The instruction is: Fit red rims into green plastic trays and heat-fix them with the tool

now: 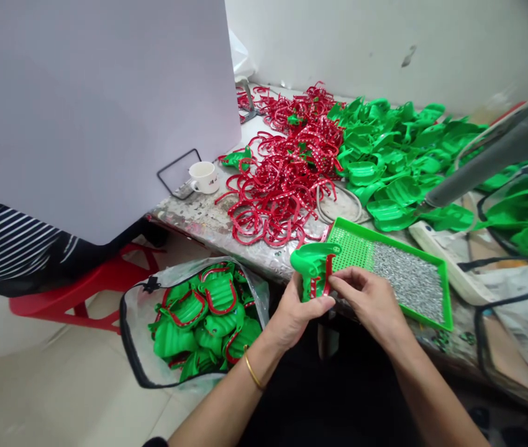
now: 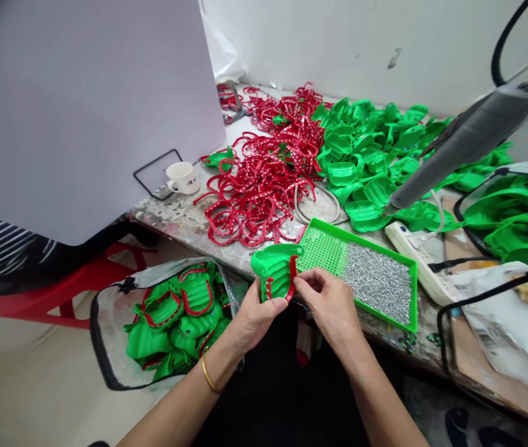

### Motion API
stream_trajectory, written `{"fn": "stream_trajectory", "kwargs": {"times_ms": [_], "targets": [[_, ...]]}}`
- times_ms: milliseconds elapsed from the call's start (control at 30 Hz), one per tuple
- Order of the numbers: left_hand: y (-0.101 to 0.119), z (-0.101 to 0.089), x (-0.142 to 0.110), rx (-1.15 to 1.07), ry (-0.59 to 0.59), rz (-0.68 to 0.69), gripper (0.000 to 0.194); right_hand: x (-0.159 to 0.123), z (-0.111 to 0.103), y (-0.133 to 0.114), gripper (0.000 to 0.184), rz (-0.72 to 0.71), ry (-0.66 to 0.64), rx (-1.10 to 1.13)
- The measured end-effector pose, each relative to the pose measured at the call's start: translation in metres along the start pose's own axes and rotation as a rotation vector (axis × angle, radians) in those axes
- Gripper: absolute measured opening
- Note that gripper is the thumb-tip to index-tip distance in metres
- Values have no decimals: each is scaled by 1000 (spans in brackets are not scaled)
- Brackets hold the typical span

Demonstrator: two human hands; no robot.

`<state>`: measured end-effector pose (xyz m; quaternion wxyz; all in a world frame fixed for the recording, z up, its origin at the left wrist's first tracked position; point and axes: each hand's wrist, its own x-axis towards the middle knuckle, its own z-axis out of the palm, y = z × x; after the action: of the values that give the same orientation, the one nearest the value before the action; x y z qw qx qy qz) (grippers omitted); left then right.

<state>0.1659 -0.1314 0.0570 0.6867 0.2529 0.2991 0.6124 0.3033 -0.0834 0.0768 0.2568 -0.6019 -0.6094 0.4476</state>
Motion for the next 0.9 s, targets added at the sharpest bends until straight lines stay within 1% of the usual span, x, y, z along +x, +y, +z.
{"fn": "stream_trajectory", "kwargs": {"times_ms": [133,567,700,900], "targets": [[-1,-2,0,3,7,-6,58,1,1,1,27,21,4,-2],[-4,-6,-1,33,1,-5,52,-1,4,5,27,62,11,-31],[-6,-8,-2,79,-11,11,49,-2,5,5,26,68,1,-30],[-13,-13,-4,205,-10,26,45,-4,4,9,29,103,-12,-23]]}}
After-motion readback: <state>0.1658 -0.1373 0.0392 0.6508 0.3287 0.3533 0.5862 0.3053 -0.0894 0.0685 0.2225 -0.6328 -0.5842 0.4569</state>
